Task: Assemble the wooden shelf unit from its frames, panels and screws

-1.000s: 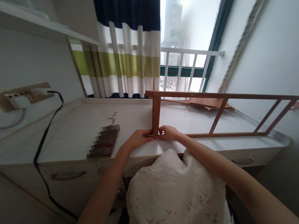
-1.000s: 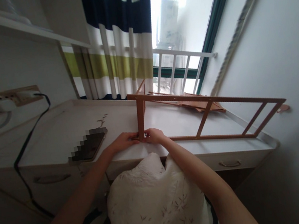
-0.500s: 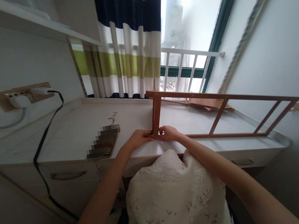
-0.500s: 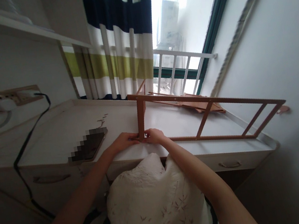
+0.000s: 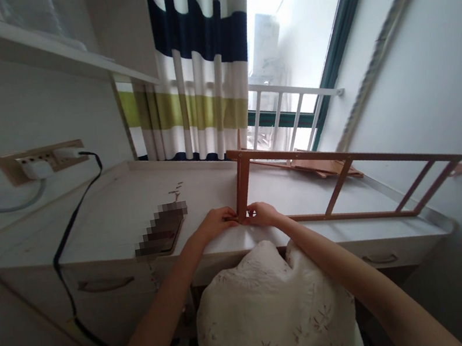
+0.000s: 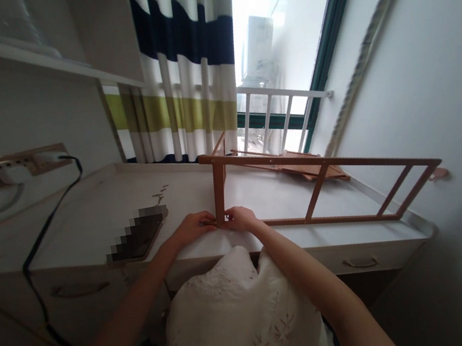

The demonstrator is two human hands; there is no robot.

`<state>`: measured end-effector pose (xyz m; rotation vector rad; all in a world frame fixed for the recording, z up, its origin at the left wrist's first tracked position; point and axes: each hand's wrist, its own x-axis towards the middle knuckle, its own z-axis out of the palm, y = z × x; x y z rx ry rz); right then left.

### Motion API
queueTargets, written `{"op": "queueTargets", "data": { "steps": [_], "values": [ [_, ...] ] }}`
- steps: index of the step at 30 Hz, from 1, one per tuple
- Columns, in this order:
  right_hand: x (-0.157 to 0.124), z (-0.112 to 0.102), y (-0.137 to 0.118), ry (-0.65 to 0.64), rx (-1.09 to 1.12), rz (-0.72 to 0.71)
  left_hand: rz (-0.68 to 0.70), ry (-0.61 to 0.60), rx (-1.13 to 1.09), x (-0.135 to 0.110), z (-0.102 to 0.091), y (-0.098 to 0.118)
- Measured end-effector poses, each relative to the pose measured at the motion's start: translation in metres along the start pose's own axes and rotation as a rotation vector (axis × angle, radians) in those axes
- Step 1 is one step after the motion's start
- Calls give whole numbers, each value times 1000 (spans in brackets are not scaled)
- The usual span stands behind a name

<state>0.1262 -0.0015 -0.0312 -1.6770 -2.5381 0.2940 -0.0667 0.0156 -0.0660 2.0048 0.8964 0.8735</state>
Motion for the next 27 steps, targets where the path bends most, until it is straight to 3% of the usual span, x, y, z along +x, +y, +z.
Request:
{"op": "queueTargets", "data": {
  "steps": [11, 17, 22, 27],
  "values": [
    [-7, -3, -1, 86, -3, -57, 29, 6, 73, 0, -1, -2],
    [-27, -5, -3, 220, -45, 40, 45, 10, 113, -3, -2, -2],
    [-42, -7, -2, 197, -58, 8, 62, 14, 134, -3, -2, -3],
    [-40, -15, -5, 207, -7, -47, 74, 27, 157, -3, -2, -2]
  ]
}}
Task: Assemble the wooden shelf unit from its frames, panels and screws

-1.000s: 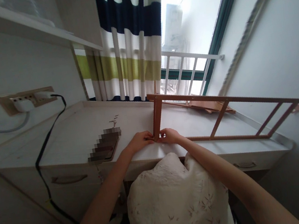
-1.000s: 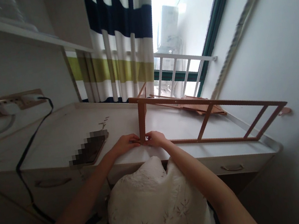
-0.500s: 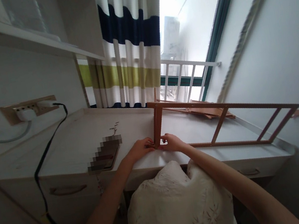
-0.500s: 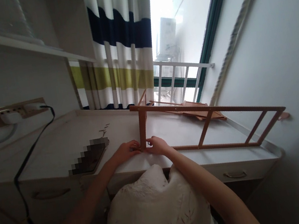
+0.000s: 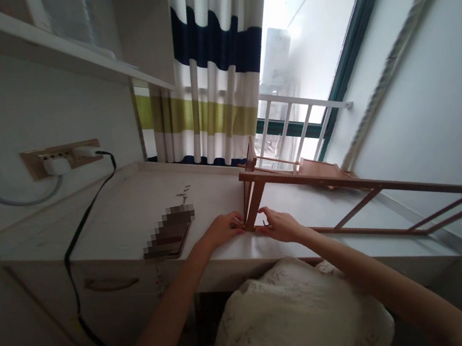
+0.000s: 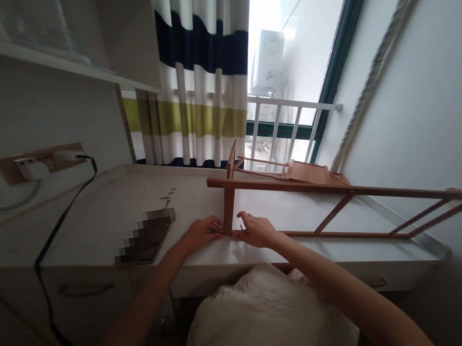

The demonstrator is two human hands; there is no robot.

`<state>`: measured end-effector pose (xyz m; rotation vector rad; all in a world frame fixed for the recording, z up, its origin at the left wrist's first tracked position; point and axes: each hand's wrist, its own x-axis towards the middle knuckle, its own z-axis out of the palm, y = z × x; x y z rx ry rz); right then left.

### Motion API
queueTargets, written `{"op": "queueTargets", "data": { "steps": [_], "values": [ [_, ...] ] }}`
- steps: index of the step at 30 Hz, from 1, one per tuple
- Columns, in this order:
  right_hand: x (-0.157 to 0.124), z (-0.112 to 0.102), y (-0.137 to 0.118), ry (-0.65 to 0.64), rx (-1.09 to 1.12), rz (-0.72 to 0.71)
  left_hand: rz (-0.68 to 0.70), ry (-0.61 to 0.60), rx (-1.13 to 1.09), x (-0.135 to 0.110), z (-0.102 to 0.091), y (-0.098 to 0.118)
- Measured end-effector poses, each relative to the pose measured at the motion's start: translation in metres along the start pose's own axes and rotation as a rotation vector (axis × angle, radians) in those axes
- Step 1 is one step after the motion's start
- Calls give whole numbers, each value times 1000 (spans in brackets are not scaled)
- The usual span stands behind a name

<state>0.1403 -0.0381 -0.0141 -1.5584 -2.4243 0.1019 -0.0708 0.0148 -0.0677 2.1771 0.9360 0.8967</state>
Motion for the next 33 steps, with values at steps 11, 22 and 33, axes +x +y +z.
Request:
{"op": "queueTargets", "data": {
  "steps": [11, 22, 33],
  "values": [
    [8, 0, -12, 39, 233, -111, 24, -17, 2, 2, -1, 1],
    [15, 11, -11, 166, 331, -55, 15, 28, 54, 0, -2, 10],
    [14, 9, -17, 191, 303, -14, 47, 42, 80, -2, -2, 11]
  ]
}}
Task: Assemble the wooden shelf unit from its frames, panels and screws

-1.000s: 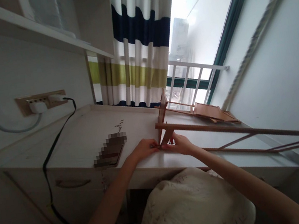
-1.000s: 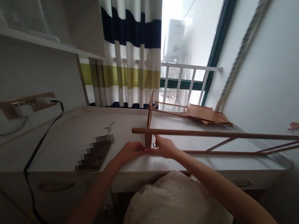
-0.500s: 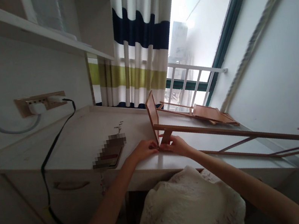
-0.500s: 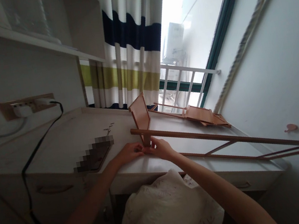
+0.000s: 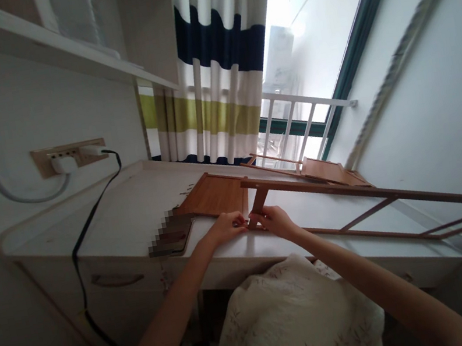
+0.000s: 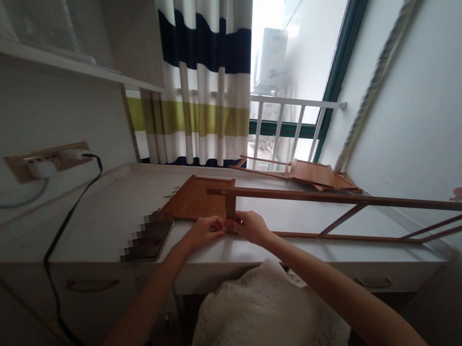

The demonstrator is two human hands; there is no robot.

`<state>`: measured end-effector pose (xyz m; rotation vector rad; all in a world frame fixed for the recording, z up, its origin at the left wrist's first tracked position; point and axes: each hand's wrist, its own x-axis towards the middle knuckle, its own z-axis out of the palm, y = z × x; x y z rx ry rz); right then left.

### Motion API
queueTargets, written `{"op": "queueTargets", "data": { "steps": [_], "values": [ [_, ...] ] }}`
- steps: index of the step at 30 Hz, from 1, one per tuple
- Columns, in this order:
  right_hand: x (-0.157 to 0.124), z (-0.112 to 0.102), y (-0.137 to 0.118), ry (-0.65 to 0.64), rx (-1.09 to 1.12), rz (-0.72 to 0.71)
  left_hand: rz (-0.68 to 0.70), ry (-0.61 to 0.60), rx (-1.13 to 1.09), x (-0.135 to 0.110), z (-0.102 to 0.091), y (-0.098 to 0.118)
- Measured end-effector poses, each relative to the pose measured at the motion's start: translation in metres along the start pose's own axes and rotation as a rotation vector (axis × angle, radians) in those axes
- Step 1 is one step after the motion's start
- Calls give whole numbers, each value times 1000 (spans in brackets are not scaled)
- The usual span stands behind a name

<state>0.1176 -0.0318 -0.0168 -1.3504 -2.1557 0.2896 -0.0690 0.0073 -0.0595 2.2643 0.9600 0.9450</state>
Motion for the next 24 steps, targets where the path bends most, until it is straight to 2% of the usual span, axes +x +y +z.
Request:
{"op": "queueTargets", "data": {
  "steps": [11, 24],
  "values": [
    [4, 2, 4, -1, 0, 23, 60, -9, 101, 1, 1, -2],
    [9, 5, 11, -45, 138, 29, 62, -30, 231, -8, 3, 0]
  ]
}}
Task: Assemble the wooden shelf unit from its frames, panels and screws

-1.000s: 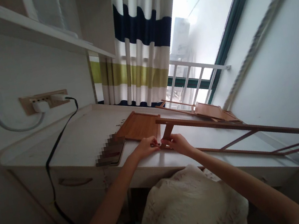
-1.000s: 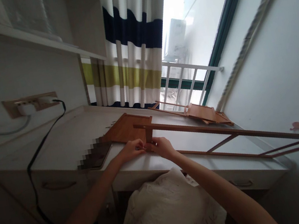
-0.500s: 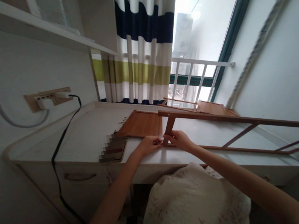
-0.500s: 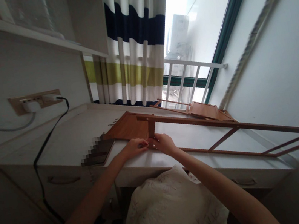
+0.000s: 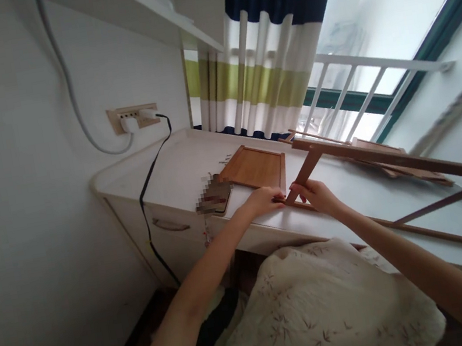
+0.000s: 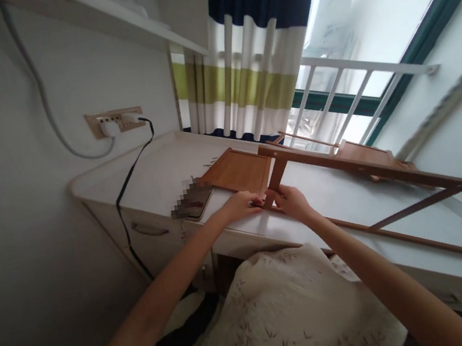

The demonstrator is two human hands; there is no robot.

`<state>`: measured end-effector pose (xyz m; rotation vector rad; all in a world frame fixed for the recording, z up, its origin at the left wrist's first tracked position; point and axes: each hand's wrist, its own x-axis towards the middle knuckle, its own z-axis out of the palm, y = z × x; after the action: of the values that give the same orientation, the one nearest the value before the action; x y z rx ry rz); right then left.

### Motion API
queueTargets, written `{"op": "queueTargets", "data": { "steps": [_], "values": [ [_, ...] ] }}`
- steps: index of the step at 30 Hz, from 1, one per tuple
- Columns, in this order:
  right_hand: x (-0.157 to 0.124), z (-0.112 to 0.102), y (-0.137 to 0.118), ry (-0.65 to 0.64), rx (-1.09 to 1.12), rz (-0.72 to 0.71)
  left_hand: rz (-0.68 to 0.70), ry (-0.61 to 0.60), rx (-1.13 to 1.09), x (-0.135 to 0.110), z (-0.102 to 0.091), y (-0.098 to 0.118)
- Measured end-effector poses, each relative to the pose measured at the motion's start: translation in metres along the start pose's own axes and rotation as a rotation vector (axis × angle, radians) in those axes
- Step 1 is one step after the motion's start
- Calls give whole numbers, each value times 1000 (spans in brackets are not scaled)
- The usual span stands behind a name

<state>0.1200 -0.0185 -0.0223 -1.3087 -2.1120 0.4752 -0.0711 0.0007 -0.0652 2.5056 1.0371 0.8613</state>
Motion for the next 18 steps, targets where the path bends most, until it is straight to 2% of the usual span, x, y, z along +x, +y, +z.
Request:
{"op": "queueTargets", "data": {
  "steps": [6, 9, 11, 14, 16, 18],
  "values": [
    [1, -2, -5, 10, 31, 0, -26, 77, 116, -13, -2, 14],
    [0, -2, -7, 9, 39, -5, -41, 179, 168, -37, -6, 31],
    [-1, -2, -9, 6, 43, -2, -33, 242, 184, -67, -6, 39],
    [-1, -3, -12, -2, 51, 8, 38, 258, 200, -130, 5, 41],
    [-1, -4, -13, -4, 58, 13, 44, 200, 207, -176, 21, 34],
    [-1, -4, -12, -3, 65, 16, -33, 66, 188, -218, 40, 25]
  ]
}}
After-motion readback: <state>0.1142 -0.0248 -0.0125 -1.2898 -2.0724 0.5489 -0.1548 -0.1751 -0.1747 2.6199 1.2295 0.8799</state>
